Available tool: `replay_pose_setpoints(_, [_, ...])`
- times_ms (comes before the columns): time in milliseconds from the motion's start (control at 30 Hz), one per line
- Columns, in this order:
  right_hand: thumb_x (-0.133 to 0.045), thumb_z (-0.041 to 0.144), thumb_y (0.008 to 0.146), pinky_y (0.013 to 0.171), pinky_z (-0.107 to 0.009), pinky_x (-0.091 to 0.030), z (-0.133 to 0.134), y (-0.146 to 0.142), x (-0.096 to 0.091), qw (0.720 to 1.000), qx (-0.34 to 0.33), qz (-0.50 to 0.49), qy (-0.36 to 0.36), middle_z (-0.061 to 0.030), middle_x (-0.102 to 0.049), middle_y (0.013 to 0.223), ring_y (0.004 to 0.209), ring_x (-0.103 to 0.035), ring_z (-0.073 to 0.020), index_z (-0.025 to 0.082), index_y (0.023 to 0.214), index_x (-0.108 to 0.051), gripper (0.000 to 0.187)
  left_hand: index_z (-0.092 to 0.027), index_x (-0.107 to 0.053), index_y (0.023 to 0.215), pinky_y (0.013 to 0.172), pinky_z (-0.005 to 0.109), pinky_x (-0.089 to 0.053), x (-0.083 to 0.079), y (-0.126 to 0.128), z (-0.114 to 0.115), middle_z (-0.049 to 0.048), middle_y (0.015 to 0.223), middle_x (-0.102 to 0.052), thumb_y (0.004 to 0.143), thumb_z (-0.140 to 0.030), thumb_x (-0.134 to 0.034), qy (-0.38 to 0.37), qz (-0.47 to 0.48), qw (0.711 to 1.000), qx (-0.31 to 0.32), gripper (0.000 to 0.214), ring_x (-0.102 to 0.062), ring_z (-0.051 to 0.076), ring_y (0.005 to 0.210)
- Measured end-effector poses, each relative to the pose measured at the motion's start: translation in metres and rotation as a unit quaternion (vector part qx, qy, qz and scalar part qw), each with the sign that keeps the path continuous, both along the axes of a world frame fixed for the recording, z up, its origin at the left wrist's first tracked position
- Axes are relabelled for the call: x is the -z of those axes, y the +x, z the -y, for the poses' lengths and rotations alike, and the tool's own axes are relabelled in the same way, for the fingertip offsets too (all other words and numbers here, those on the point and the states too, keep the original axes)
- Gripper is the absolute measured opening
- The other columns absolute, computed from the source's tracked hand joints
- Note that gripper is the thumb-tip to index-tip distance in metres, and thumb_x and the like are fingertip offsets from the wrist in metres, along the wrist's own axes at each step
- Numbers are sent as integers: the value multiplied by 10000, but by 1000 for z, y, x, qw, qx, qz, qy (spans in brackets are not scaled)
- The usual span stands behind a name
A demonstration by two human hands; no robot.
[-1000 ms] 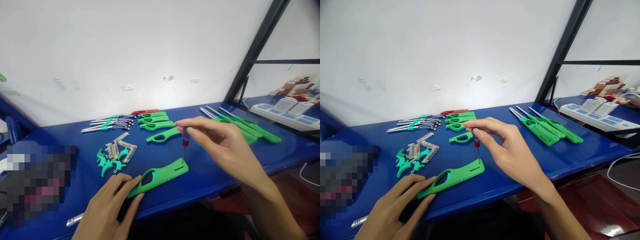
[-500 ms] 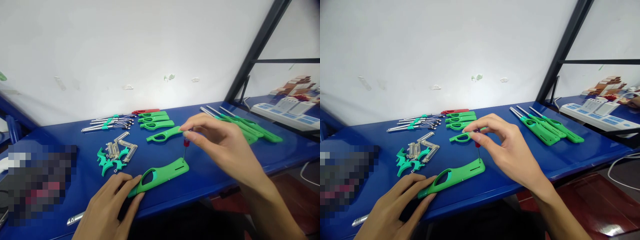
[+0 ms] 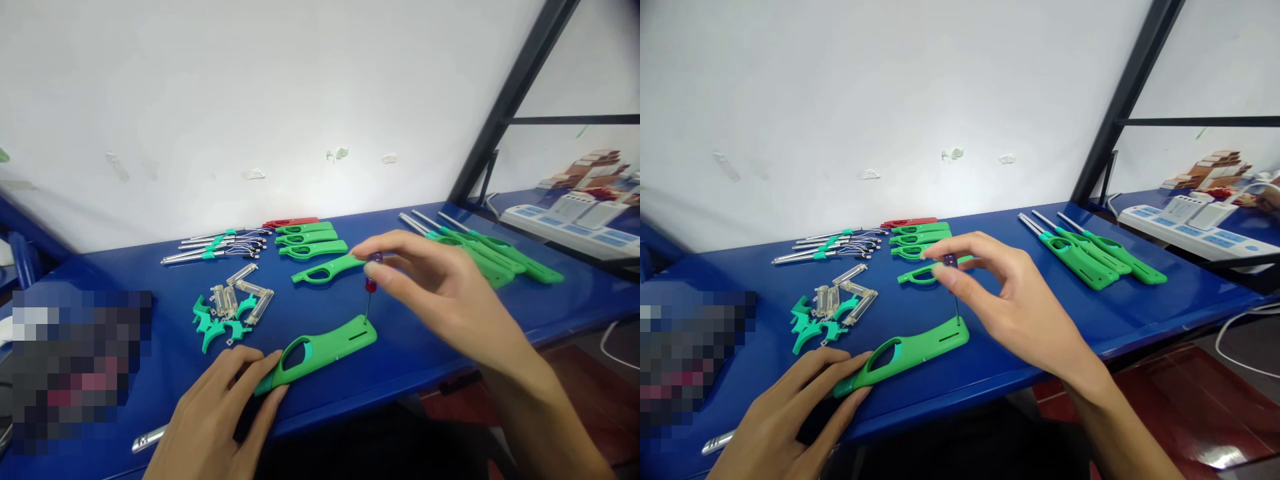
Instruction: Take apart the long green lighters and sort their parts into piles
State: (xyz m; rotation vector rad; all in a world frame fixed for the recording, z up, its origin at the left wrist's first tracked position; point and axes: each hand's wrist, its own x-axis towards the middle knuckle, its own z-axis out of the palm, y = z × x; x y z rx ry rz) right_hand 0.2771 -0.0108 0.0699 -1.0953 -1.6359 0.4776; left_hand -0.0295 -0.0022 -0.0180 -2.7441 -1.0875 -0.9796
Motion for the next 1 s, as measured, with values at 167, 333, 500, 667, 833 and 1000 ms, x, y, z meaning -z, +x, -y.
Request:
replay_pose_setpoints(167, [-618, 303, 1127, 852, -280, -568, -2, 2, 2, 999, -46, -14, -12, 15, -738, 1097, 953, -715, -146, 308, 1194, -715, 119, -283, -685, 1384, 836, 271, -635, -1, 0, -1, 40, 1157, -714, 1167, -438, -529, -3, 0, 1000, 7, 309, -771, 184, 966])
replay_pose_setpoints(333, [-576, 316, 1136, 812, -290, -524, 3, 9, -2, 999, 11, -17, 49, 1, -708, 1087, 928, -659, -160, 317, 1292, -716, 210, -280, -692, 1369, 822, 263, -633, -1, 0, -2, 36, 1152, -716, 1171, -422, -526, -10, -8, 1000, 25, 295, -761, 183, 965])
replay_pose_setpoints(500, [-572, 533, 1103, 685, -321, -442, 1, 15, -5, 983, 86, 131, -95, 7, -737, 894, 808, -644, -193, 293, 1033, -786, 329, -216, -679, 1404, 797, 239, -609, 0, 1, -1, 60, 1140, -697, 1186, -346, -509, 43, -2, 999, 28, 305, -751, 161, 922])
replay_pose_setpoints(667, [-615, 661, 1039, 807, -342, -471, -2, 9, 2, 937, -2, 228, -266, 2, -819, 1029, 934, -713, -240, 345, 1131, -832, 394, -180, -590, 1547, 739, 217, -583, 3, -5, 3, 70, 1120, -680, 1168, -237, -558, 94, -21, 995, 16, 384, -721, 126, 847])
replay_pose_setpoints(833, [-734, 595, 980, 659, -284, -442, 0, 3, 2, 914, -98, 181, -349, 35, -770, 754, 735, -673, -188, 323, 1042, -844, 300, -174, -573, 1591, 769, 254, -595, 3, -13, 6, 79, 1123, -728, 1138, -229, -639, 164, -47, 985, 7, 461, -736, 150, 883])
replay_pose_setpoints(1000, [-794, 512, 950, 643, -260, -435, -3, 7, 1, 923, -107, 152, -337, 32, -780, 760, 726, -656, -168, 279, 987, -863, 246, -68, -653, 1457, 868, 351, -606, -4, -5, 8, 103, 1128, -815, 1098, -101, -664, 198, -36, 979, 38, 362, -764, 198, 914])
